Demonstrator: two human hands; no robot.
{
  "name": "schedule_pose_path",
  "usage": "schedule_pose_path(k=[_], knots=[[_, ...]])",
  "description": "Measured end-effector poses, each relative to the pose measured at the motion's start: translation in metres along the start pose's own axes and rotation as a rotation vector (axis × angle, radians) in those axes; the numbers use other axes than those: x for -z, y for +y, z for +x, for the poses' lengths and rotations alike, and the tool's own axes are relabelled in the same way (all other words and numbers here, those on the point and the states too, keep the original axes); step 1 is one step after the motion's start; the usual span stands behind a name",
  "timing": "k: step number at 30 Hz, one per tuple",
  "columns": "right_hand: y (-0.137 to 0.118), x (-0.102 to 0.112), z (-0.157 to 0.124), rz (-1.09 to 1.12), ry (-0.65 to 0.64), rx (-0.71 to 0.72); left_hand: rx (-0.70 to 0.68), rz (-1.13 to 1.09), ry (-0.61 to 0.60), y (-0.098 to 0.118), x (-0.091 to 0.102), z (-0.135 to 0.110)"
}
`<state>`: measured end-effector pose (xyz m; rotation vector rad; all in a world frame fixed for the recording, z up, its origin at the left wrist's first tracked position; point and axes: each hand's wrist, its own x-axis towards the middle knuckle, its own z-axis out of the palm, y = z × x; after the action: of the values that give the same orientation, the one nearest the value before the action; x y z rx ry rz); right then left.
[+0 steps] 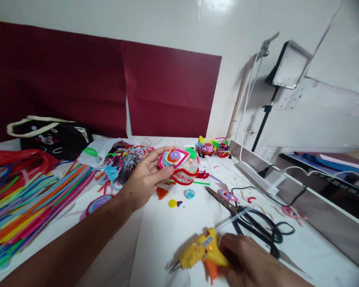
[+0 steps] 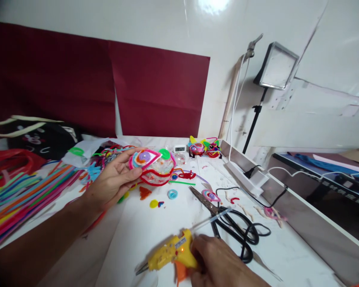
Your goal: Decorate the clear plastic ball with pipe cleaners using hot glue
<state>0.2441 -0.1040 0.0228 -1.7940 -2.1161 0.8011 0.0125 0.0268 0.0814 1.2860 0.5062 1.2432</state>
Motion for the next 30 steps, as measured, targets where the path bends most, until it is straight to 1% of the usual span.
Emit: schedule_pose_path(k=[3, 5, 7, 9, 13, 15, 18, 21, 23, 25, 28, 30], knots=[[0.009, -0.002, 0.0, 0.062, -0.059, -0.09, 0.002, 0.003, -0.002, 0.001, -0.001, -0.001], [0.011, 0.002, 0.0, 0.085, -0.059, -0.129, 0.0, -0.001, -0.008, 0.002, -0.001, -0.001], [0.01, 0.009, 0.0, 0.151, -0.028, -0.099, -0.003, -0.012, -0.011, 0.002, -0.001, 0.0], [0.008, 0.018, -0.001, 0.292, 0.033, -0.032, 0.002, -0.024, -0.005, 0.002, 0.0, 0.0], [0.009, 0.036, -0.003, 0.585, 0.251, 0.107, 0.022, -0.032, 0.009, 0.001, 0.003, 0.001], [0.008, 0.04, -0.004, 0.679, 0.34, 0.136, 0.031, -0.025, 0.01, 0.001, 0.004, 0.001], [-0.001, 0.041, -0.004, 0.741, 0.518, 0.048, 0.052, -0.017, 0.019, 0.0, 0.004, 0.0], [-0.014, 0.038, -0.003, 0.665, 0.657, -0.007, 0.064, -0.026, 0.013, 0.0, 0.001, 0.0], [-0.018, 0.036, 0.001, 0.592, 0.683, 0.049, 0.073, -0.028, -0.004, 0.001, -0.001, -0.001], [-0.016, 0.034, 0.007, 0.56, 0.697, 0.167, 0.097, -0.027, -0.006, 0.003, -0.002, -0.002], [-0.008, 0.032, 0.018, 0.591, 0.687, 0.333, 0.126, -0.026, -0.001, 0.005, -0.005, -0.004], [-0.004, 0.03, 0.023, 0.618, 0.657, 0.373, 0.118, -0.016, -0.014, 0.004, -0.006, -0.005]])
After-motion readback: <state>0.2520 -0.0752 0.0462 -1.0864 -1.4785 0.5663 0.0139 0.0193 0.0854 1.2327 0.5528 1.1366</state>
